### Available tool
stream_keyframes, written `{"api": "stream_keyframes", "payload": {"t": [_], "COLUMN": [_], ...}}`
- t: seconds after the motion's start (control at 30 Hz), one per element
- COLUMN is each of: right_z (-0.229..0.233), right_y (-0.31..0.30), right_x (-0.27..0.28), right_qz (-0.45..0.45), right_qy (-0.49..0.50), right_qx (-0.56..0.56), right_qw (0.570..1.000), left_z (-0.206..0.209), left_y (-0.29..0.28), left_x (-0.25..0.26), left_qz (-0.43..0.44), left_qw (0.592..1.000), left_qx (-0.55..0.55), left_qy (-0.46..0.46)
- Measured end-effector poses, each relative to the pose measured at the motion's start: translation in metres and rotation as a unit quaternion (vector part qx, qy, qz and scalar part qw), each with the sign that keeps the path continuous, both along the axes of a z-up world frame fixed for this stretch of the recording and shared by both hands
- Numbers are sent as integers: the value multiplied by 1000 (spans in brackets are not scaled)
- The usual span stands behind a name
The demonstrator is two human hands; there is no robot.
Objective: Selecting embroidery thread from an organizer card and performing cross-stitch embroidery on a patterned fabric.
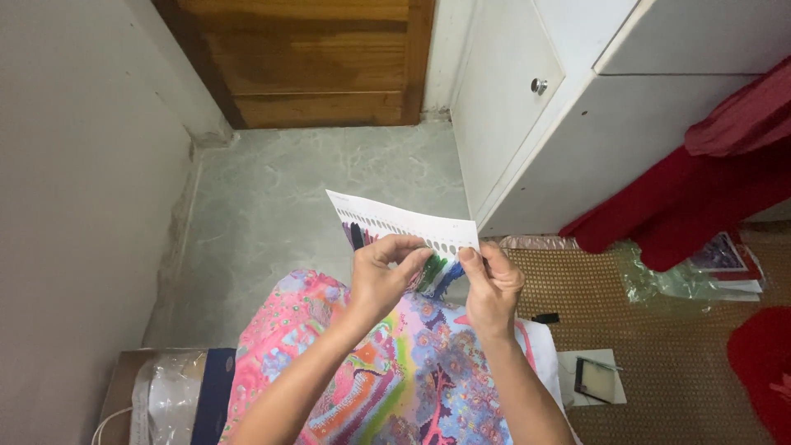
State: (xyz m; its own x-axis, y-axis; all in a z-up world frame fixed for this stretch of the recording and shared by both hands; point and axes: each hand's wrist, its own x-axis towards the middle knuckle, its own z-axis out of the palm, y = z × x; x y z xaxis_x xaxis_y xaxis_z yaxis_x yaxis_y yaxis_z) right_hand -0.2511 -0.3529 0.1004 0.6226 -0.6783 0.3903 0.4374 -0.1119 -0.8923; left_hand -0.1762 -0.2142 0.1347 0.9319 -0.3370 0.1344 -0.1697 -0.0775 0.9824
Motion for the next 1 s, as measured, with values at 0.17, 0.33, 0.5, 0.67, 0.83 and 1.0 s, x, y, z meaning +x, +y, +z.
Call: {"api": "stream_keyframes", "payload": {"t": [0.17, 0.33, 0.5, 0.67, 0.83, 1.0], "right_z": [-3, 5, 0, -20, 9, 11], "right_y": [5, 14, 9, 12, 28, 33], "right_x": [1, -2, -4, -2, -9, -23], "right_qz": [3, 5, 4, 1, 27, 16], "right_qy": [-12, -15, -31, -96, -132, -101], "right_qx": [-2, -2, -79, -186, -248, -335], "right_qw": [1000, 1000, 996, 978, 959, 937], "left_z": [-4, -7, -18, -44, -45, -53], "left_y": [-7, -19, -20, -22, -9, 7], "left_x": [-10, -19, -20, -18, -24, -31], "left_qz": [57, 149, 144, 84, 7, -45], "left_qw": [997, 978, 981, 955, 904, 893], "left_qx": [-54, -95, -103, -226, -311, -331], "left_qy": [-12, -114, -79, 174, 294, 303]}}
